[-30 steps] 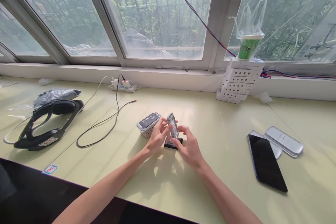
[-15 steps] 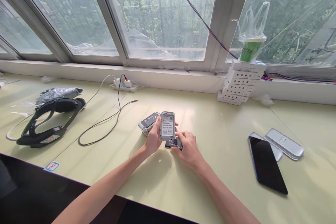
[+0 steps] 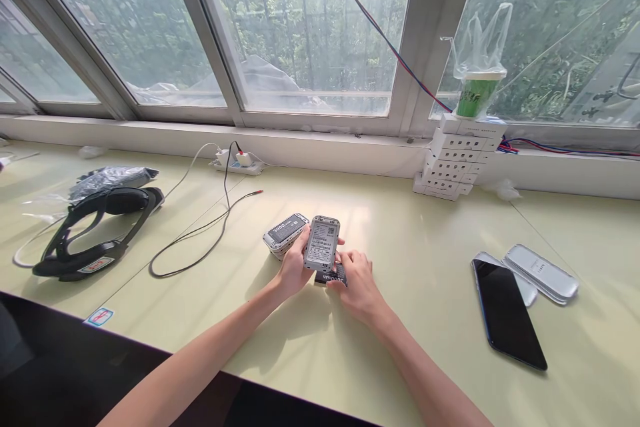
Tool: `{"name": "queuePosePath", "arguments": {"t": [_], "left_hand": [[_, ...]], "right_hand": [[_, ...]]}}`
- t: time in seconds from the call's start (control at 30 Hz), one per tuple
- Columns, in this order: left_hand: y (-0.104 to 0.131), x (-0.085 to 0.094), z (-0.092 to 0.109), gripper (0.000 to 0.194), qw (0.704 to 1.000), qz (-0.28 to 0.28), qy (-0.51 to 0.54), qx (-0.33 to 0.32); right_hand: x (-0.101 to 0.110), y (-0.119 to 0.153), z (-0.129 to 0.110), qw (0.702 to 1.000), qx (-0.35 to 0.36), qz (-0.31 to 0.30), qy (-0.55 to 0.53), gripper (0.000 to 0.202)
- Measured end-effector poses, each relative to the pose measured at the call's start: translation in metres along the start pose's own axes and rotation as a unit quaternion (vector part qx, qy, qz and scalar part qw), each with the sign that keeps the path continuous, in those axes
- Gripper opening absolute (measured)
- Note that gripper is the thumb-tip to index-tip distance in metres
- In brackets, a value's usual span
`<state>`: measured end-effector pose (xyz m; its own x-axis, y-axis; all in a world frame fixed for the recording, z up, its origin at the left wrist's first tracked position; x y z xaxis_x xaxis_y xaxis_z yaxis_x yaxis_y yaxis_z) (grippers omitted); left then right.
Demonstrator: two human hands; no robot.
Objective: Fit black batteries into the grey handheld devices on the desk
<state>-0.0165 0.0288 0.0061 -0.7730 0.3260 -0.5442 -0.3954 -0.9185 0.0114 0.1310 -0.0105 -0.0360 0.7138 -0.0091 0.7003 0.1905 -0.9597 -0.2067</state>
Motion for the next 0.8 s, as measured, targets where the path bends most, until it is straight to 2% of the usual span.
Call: {"name": "queuePosePath", "arguments": {"t": [0.13,0.3,0.43,0.8], "left_hand": [[0.001,-0.001,0.000,0.048,1.000,0.011,-0.005,0.004],[0.002,-0.003,0.001,0.044,1.000,0.022,-0.016,0.004],[0.001,-0.003,0.001,0.045,1.000,0.019,-0.018,0.003],[0.001,-0.003,0.002,0.048,1.000,0.018,-0.006,0.003]], "right_hand": [[0.001,0.002,-0.003,0.999,-0.009,-0.013,-0.045,0.022],[0.003,0.003,-0.004,0.996,-0.015,-0.028,-0.082,0.033],[0.005,0.002,-0.003,0.996,0.000,-0.030,-0.086,0.042],[0.020,0.002,-0.008,0.996,0.013,-0.043,-0.076,0.043]]}}
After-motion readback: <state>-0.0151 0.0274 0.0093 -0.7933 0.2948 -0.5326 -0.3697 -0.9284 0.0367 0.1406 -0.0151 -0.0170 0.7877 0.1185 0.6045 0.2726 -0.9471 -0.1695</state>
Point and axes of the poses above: each hand's wrist, its own y-axis away from the middle knuckle, its own x-axis out of the back of the hand, z = x × y, the point moved 1 cm from there along -y, towards the middle knuckle
